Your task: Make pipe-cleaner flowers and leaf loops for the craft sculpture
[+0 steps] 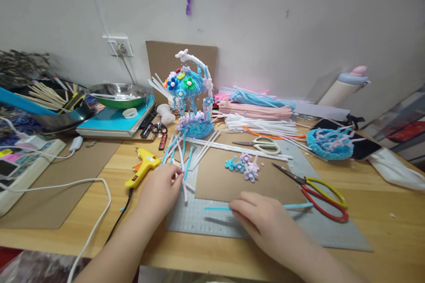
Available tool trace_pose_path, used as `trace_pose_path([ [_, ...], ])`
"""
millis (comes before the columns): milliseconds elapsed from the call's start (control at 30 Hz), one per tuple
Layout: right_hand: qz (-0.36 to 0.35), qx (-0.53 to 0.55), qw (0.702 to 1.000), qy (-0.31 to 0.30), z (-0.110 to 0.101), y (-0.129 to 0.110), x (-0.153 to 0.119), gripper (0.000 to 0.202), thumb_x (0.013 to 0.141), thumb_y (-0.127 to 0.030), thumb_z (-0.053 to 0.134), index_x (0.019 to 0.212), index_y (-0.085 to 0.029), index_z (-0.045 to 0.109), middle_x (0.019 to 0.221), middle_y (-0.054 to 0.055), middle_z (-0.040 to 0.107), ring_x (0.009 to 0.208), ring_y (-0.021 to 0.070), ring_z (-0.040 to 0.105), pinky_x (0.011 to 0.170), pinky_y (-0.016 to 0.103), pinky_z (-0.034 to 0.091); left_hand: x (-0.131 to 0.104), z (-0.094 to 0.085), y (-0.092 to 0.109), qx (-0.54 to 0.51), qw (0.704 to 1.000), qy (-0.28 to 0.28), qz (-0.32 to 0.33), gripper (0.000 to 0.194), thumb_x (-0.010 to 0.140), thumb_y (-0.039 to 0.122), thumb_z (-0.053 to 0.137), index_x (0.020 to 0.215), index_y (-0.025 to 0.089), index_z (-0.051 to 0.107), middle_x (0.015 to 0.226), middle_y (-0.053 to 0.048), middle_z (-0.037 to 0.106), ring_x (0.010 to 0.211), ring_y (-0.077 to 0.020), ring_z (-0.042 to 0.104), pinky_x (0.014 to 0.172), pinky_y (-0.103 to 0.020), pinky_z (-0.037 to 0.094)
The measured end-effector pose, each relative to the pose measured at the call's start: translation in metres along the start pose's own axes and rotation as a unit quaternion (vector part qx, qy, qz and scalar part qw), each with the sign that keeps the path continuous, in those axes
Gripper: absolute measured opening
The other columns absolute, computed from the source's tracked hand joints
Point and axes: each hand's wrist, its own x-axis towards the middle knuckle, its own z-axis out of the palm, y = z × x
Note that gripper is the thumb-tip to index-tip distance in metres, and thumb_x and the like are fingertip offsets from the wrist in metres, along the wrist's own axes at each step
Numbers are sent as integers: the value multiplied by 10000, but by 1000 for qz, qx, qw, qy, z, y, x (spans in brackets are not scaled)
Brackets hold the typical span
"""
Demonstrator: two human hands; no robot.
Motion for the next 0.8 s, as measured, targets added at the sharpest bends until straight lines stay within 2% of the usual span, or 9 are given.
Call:
trace_pose_path([
  [133, 15, -20, 996, 89, -31, 27, 10, 223, 905, -242, 426, 994, -254, 630, 940, 54, 641, 851, 184, 598, 710, 288, 450, 23, 6, 10, 28, 999, -4, -17, 158, 734, 285, 557, 639, 179, 625, 791, -100, 659, 847, -259, 587, 756, -336, 397],
  [267, 35, -83, 978, 189, -60, 80, 36, 240, 895, -281, 431, 987, -230, 646, 968, 83, 638, 902, 229, 583, 777, 348, 443, 27, 14, 8, 11, 998, -10, -54, 144, 696, 239, 546, 575, 183, 598, 692, -88, 647, 769, -251, 597, 700, -322, 390],
  [333, 57, -99, 974, 194, -64, 111, 58, 264, 899, -294, 419, 971, -215, 661, 942, 89, 639, 891, 229, 581, 766, 338, 439, 29, 14, 4, -21, 997, -18, -75, 141, 683, 235, 538, 556, 193, 583, 612, -58, 627, 665, -226, 590, 631, -298, 383],
  [400, 73, -112, 976, 170, -60, 139, 80, 259, 882, -273, 438, 961, -206, 676, 918, 90, 646, 870, 226, 581, 749, 328, 432, 31, 13, -2, -69, 994, -22, -85, 146, 687, 261, 533, 560, 199, 567, 578, -30, 610, 608, -204, 575, 579, -274, 370],
  [500, 94, -123, 975, 157, -45, 158, 106, 244, 832, -286, 519, 999, -203, 677, 955, 114, 649, 903, 265, 574, 773, 384, 413, 37, 11, -10, -159, 984, -23, -76, 182, 728, 321, 500, 598, 196, 529, 586, -5, 592, 587, -176, 558, 535, -243, 368],
  [567, 108, -129, 971, 171, -37, 149, 114, 282, 826, -308, 530, 1050, -189, 653, 1072, 153, 615, 990, 312, 538, 824, 460, 376, 41, 8, -11, -219, 973, -20, -66, 197, 769, 344, 454, 663, 190, 516, 605, 4, 591, 554, -153, 537, 512, -230, 372],
  [667, 84, -123, 971, 187, -31, 104, 112, 301, 870, -307, 470, 1108, -183, 607, 1183, 148, 563, 1097, 289, 488, 916, 464, 323, 41, 3, -3, -287, 957, -14, -37, 192, 804, 347, 429, 740, 183, 507, 648, 11, 593, 556, -130, 519, 530, -221, 392],
  [733, 23, -111, 978, 178, -28, 65, 104, 306, 880, -316, 470, 1162, -243, 563, 1250, 73, 540, 1152, 217, 462, 973, 380, 302, 37, -1, 10, -316, 948, -25, -7, 171, 790, 340, 483, 734, 181, 512, 654, 16, 576, 607, -130, 527, 574, -220, 407],
  [800, -100, -104, 975, 167, -24, 31, 93, 353, 906, -276, 439, 1257, -266, 481, 1315, 60, 501, 1224, 223, 399, 1037, 436, 192, 28, -4, 25, -336, 940, -54, 23, 144, 767, 319, 532, 738, 178, 532, 647, 21, 560, 621, -133, 525, 581, -221, 411],
])
